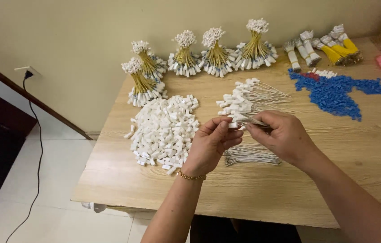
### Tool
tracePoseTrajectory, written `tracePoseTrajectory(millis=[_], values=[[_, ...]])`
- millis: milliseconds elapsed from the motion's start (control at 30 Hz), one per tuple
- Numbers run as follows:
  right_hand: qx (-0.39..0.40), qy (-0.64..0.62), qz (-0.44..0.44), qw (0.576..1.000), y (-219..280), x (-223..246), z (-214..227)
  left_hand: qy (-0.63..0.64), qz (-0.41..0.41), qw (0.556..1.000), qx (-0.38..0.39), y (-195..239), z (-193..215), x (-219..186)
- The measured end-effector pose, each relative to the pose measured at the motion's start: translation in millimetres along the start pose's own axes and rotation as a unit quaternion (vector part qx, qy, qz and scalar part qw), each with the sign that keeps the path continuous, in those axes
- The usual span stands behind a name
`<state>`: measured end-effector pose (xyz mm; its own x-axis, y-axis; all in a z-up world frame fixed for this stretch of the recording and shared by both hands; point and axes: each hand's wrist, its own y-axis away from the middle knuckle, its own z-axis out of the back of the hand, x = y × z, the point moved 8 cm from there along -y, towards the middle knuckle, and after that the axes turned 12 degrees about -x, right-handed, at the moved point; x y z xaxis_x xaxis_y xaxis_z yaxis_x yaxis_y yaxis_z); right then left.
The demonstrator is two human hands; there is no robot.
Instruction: Assembling small wire connectors by inserting metal terminals into plastic housings at a workbench.
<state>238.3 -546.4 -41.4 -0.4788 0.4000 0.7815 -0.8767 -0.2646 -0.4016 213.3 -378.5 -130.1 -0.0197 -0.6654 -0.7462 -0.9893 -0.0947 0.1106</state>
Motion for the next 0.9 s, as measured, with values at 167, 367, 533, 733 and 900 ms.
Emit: tracePoseTrajectory(millis=[167, 367, 533, 733, 900], values=[[-0.001, 0.011, 0.053, 0.999, 0, 8, 0, 0.009, 0.001, 1.0, 0.01, -1, 5, 1], [0.018, 0.029, 0.028, 0.999, -2, 12, -12, 0.016, -0.004, 1.0, 0.009, -3, 13, -3], [0.023, 0.042, 0.007, 0.999, -19, -1, -24, -0.071, -0.045, 0.996, 0.002, -17, 11, -16], [0.033, 0.021, -0.02, 0.999, -45, -21, -57, -0.092, -0.066, 0.993, -0.024, -49, 34, -27], [0.03, 0.001, -0.072, 0.997, -56, -38, -77, -0.036, -0.034, 0.998, -0.037, -61, 51, -28]])
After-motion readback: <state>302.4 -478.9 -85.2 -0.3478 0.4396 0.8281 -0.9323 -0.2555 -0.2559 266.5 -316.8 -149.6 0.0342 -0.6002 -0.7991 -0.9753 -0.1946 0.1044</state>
